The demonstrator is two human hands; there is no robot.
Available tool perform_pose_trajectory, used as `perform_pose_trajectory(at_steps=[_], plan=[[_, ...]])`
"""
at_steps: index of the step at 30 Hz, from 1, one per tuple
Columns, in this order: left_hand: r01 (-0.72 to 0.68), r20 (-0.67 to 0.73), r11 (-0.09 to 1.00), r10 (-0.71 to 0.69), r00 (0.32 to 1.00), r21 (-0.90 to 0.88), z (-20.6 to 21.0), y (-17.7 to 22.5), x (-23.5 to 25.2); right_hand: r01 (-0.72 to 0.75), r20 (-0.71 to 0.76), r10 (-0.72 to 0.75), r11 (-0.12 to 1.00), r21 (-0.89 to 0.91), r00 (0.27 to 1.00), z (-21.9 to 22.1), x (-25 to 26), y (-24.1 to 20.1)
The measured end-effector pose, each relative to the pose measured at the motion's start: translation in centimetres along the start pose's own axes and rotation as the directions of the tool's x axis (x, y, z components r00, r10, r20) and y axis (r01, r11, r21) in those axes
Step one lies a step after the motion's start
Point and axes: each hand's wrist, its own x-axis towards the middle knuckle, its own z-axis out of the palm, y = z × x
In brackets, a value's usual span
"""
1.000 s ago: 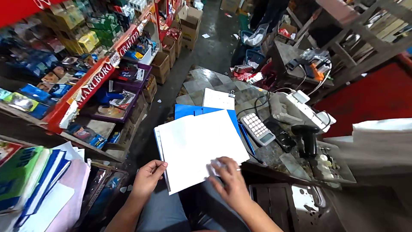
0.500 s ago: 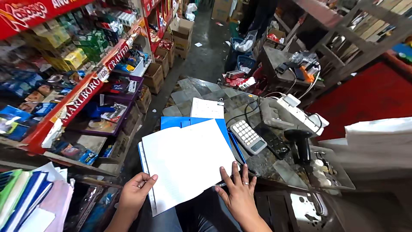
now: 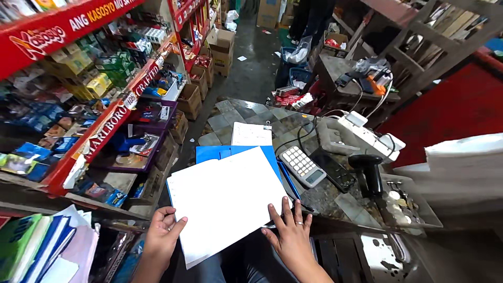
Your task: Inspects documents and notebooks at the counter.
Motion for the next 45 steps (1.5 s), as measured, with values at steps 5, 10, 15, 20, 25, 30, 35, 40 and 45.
perform_pose_trajectory(at_steps=[5,10,15,20,25,30,35,40,45], plan=[[-0.054,0.048,0.994,0.050,0.998,0.094,0.1,-0.5,-0.2,-0.031,0.098,0.024,0.997,0.074,0.995,-0.8,0.5,-0.6],[-0.026,0.042,0.988,0.020,0.999,0.154,0.2,-0.5,-0.4,-0.061,0.147,0.043,0.992,0.114,0.988,-1.2,0.8,-0.9],[-0.019,0.039,0.990,0.013,0.999,0.136,0.2,-0.2,-0.6,-0.127,0.136,0.113,0.987,0.102,0.984,-0.7,0.2,-0.8],[-0.046,0.052,0.983,0.038,0.998,0.179,0.3,-0.5,-0.6,-0.108,0.090,0.100,0.990,0.087,0.991,-0.6,0.1,-0.7],[-0.053,0.063,0.982,0.042,0.997,0.184,0.3,-0.7,-0.7,-0.076,0.152,0.048,0.980,0.185,0.987,-1.0,0.3,-2.1],[-0.037,0.014,0.996,0.036,0.999,0.076,0.8,-0.7,-1.1,0.456,0.007,-0.495,0.805,0.380,0.869,-0.4,-0.4,-6.1],[0.016,0.003,1.000,-0.016,1.000,-0.010,0.9,-0.1,-0.9,0.597,0.080,-0.710,0.642,0.481,0.699,1.0,-1.5,-7.5],[0.123,0.001,0.987,-0.123,0.992,-0.101,1.0,0.9,-1.1,0.532,-0.065,-0.571,0.712,0.458,0.819,0.6,-1.1,-5.6],[0.044,0.014,0.999,-0.044,0.999,0.019,0.8,0.5,-0.6,0.096,-0.137,-0.067,0.971,0.221,0.988,-0.3,0.1,-2.1]])
